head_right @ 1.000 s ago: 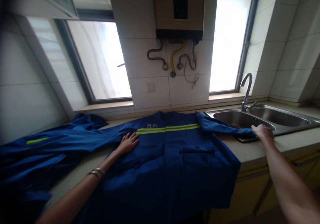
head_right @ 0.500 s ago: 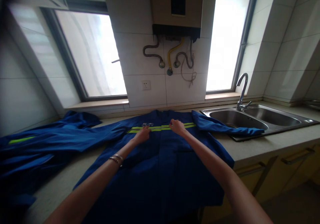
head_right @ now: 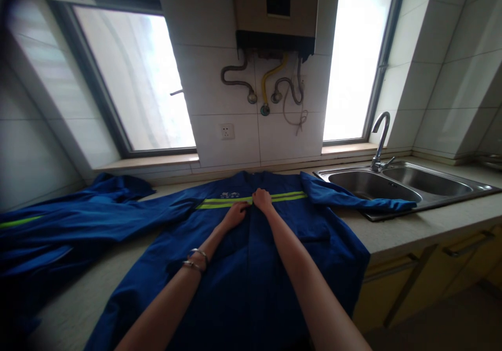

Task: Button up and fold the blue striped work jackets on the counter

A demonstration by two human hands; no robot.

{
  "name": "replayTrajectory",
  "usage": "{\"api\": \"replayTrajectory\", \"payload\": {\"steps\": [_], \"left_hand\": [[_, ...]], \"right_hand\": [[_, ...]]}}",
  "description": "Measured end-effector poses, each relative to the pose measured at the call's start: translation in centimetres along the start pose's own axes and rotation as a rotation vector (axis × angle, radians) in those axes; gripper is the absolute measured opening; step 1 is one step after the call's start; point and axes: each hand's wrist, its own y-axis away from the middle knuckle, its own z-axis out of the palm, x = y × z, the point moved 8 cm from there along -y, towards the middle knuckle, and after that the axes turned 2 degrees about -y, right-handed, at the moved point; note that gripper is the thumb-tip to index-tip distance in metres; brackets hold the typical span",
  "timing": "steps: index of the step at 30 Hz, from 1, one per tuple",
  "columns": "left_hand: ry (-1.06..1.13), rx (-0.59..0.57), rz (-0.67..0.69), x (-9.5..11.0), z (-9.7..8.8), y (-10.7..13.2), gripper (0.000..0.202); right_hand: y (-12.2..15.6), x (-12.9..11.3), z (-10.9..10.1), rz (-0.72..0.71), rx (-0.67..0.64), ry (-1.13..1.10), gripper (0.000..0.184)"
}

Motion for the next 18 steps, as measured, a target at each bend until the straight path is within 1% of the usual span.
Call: {"api": "replayTrajectory", "payload": {"steps": [2,5,8,10,12,16,18], "left_hand": [[0.023,0.008,-0.009,-0.3,0.1,-0.2,0.046],[0.042,0.014,-0.007,-0.5,0.2,-0.3,0.047],[0.056,0.012,0.002,-0.4,0.2,-0.3,0.045],[0.055,0.028,-0.014,-0.3,-0.2,-0.4,0.041],[0.046,0.042,-0.068,-0.2,-0.5,-0.6,0.037],[-0.053,0.055,-0.222,0.2,-0.7,-1.9,0.043],[-0.039,0.103,-0.306,0.1,-0.7,-2.6,0.042]], "right_hand": [[-0.9,1.6,0.2,0.014,0.024,-0.083,0.033],[-2.2,3.5,0.8,0.009,0.024,-0.218,0.029],[-3.1,4.5,1.4,-0.003,0.040,-0.334,0.026],[-3.6,4.8,1.7,-0.014,0.056,-0.404,0.023],[-3.9,5.0,1.9,-0.026,0.067,-0.470,0.020],[-4.5,5.2,2.3,-0.042,0.072,-0.599,0.017],[-4.7,5.3,2.5,-0.043,0.060,-0.664,0.017]]}}
